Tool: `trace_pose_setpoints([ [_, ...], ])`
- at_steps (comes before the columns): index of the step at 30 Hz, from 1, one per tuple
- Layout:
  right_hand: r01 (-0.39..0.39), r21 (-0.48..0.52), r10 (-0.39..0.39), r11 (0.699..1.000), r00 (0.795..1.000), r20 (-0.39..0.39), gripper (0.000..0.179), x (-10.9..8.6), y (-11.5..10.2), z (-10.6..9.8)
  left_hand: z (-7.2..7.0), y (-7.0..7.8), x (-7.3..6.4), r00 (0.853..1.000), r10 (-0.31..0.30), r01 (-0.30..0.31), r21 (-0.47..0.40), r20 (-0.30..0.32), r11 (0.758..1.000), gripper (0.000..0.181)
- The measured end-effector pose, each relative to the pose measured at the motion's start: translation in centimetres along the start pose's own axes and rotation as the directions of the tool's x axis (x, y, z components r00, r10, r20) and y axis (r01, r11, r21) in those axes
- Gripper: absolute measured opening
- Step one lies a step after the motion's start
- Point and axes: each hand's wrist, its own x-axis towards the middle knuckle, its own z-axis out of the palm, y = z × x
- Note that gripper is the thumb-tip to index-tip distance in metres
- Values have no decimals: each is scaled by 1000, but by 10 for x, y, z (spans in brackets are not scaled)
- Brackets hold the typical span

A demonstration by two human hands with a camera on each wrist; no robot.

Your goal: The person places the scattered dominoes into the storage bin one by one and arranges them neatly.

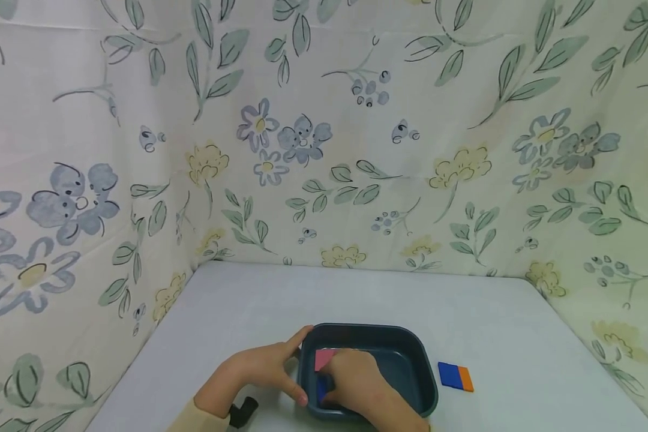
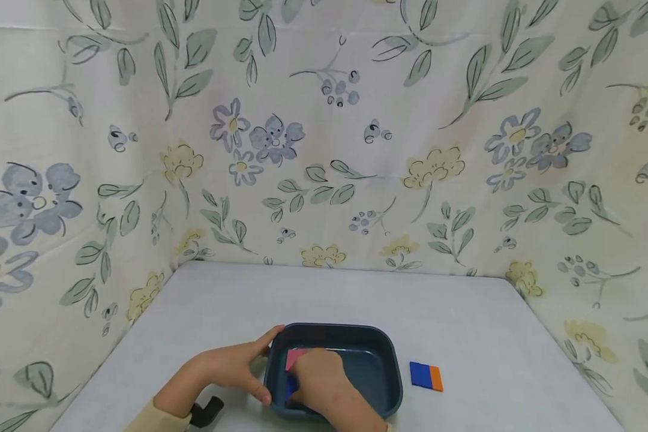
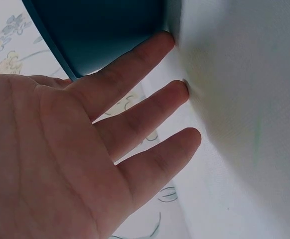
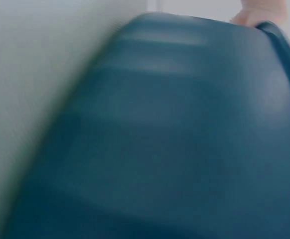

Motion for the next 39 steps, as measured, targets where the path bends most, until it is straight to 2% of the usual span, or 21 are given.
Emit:
trace_pose_setpoints([
  [11, -16, 2, 16, 1000, 999, 30, 30, 7, -3, 6, -1, -1, 1, 1000, 24, -24, -19, 14, 1000, 126],
  [26, -58, -15, 58, 998, 998, -28, 31, 10, -3, 7, -3, 6, -2, 1000, -14, 14, -2, -6, 1000, 126],
  [32, -49, -6, 49, 999, 998, -41, 30, 10, 1, 8, -3, 4, -1, 1000, -8, 8, 5, -10, 1000, 126],
  [39, -14, 41, 17, 999, 997, -71, 31, 2, 6, 1, -1, 1, 1, 999, -33, 33, 4, -7, 999, 126],
])
